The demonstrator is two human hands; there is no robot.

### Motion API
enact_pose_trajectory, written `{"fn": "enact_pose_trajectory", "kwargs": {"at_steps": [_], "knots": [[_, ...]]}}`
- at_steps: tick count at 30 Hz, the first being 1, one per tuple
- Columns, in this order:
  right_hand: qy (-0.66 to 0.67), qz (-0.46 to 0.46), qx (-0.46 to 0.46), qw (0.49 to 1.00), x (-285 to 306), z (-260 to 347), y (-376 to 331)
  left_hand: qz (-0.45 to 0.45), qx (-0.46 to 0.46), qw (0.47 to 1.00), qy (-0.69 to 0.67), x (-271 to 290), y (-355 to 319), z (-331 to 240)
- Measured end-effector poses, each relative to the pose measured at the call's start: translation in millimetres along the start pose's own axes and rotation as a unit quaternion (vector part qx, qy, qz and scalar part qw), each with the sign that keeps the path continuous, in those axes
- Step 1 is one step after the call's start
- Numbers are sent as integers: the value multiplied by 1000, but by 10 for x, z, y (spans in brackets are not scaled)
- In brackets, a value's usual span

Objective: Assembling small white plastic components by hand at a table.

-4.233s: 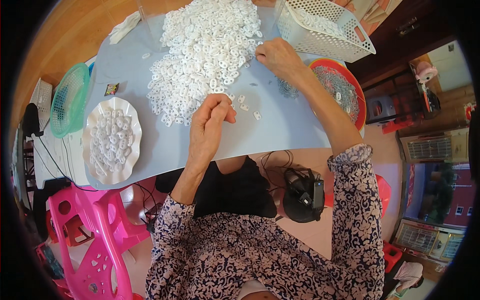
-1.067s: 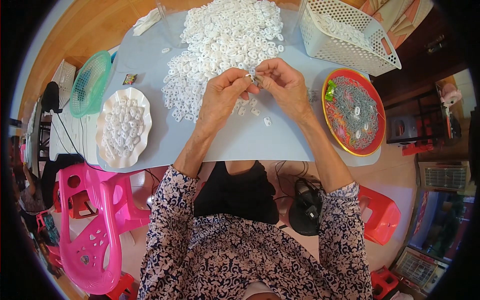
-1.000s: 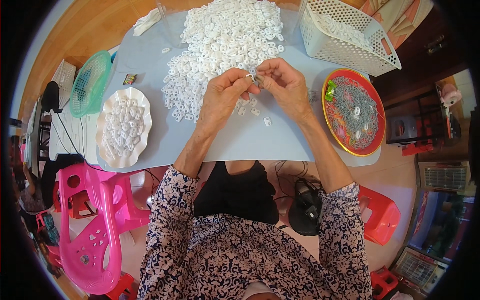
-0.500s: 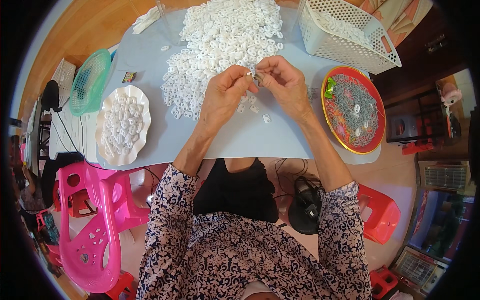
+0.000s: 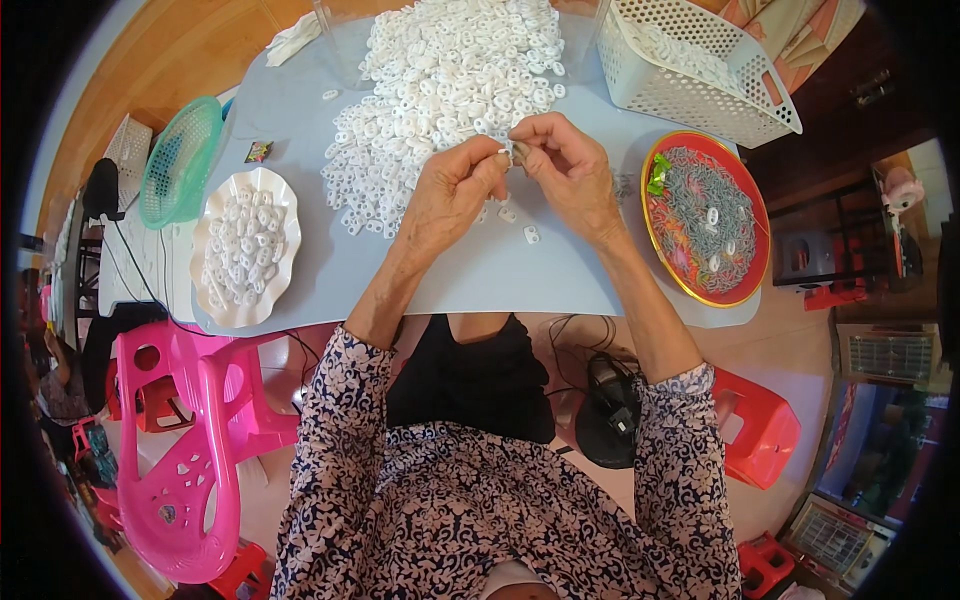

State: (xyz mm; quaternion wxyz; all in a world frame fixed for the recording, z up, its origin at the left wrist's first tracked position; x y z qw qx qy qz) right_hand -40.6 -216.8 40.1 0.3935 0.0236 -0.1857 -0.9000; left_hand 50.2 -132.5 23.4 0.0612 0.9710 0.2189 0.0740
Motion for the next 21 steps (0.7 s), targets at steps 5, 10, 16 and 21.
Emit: {"fn": "enact_pose_trajectory", "kwargs": {"at_steps": [5,10,16,21], "knots": [[3,-6,31,999,-49,36,-7,15,3,998,-59,-15,-9,-3],[-13,-14,44,999,-49,126,-43,6,-22,995,-102,-30,17,-34],[67,14,-11,998,-76,15,-20,-24,14,987,-160,34,16,11],[52,-7,-36,998,-73,-27,-21,-12,6,990,-141,41,13,26]]}}
Point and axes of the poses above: each hand's wrist, its own y-axis towards the middle knuckle, its own x-axis out of the back of the hand, z = x × y, the point moved 9 cm from there along y, towards the middle knuckle, and after that the axes turned 3 degrees about -z, right-handed, at the moved point
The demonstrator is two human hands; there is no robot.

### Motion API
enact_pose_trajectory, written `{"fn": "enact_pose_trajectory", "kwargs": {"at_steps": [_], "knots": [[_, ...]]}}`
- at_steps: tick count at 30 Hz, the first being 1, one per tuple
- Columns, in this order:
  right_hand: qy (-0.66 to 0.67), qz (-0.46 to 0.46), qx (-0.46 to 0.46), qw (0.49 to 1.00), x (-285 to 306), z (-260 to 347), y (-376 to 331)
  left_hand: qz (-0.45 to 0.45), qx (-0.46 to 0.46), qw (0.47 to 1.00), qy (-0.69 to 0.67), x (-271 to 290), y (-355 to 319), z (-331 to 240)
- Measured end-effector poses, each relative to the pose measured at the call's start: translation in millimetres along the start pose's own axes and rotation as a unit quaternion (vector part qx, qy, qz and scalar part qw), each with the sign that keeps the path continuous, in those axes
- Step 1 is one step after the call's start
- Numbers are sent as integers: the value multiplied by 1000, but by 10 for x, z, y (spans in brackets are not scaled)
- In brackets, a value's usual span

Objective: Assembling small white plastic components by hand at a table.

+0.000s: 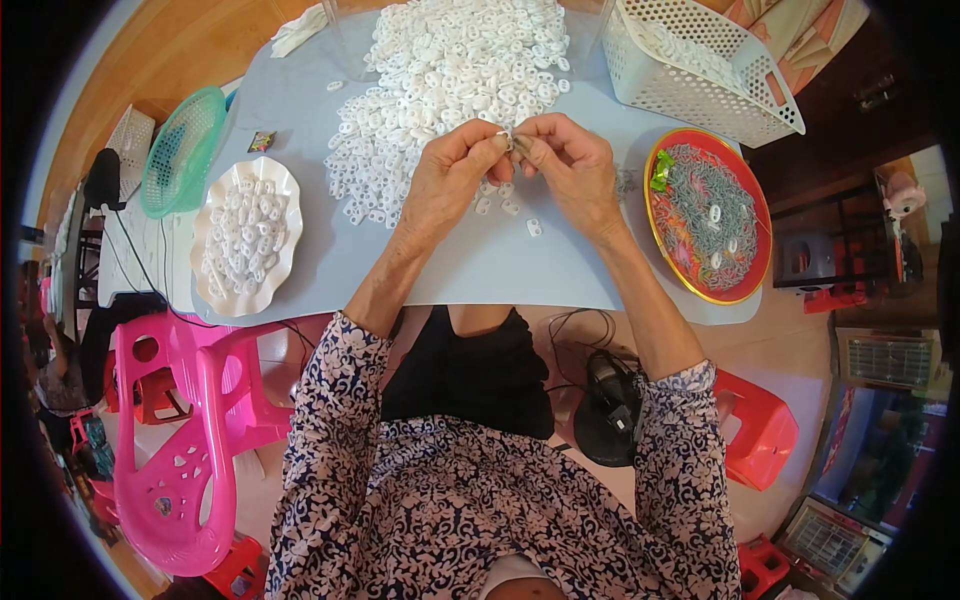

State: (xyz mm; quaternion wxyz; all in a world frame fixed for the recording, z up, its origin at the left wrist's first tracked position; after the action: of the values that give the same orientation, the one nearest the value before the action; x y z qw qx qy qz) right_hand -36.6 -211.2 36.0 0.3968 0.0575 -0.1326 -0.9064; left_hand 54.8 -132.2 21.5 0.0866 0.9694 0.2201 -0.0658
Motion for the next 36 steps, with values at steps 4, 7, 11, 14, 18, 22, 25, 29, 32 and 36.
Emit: {"fn": "enact_pose_trajectory", "kwargs": {"at_steps": [4,7,11,14,18,22,25,29,32,36], "knots": [[-10,0,4,1000,50,-26,3,32,12,999,32,-71,17,42],[-44,-13,-12,999,69,-69,-1,47,-1,998,35,-83,17,32],[-14,-41,-12,999,70,-50,-5,25,-13,999,21,-115,8,-4],[-27,-48,-16,998,98,-79,-9,11,-9,999,29,-96,19,39],[-29,-46,10,998,116,-49,-1,6,-6,1000,26,-77,19,51],[-24,-39,24,999,84,22,-1,5,-11,999,32,-68,17,9],[-44,-20,2,999,63,-6,-1,2,-3,1000,11,-56,0,26],[-49,-42,13,998,77,30,-26,11,-31,999,12,-103,0,-3],[-58,-50,22,997,80,37,-36,12,-47,999,15,-119,-1,-28],[-36,-42,9,998,82,-45,-18,-2,-30,999,14,-75,-11,9]]}}
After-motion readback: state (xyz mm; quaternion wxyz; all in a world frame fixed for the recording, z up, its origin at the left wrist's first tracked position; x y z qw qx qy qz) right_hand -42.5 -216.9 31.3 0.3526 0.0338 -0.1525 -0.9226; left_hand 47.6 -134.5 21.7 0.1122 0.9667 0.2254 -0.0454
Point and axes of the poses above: each hand's wrist, its own y-axis towards the middle knuckle, its own x-axis out of the back of the hand, z = x × y, the point moved 9 cm from there along y, towards the middle knuckle, and after that the axes turned 3 degrees about -z, right-handed, at the moved point
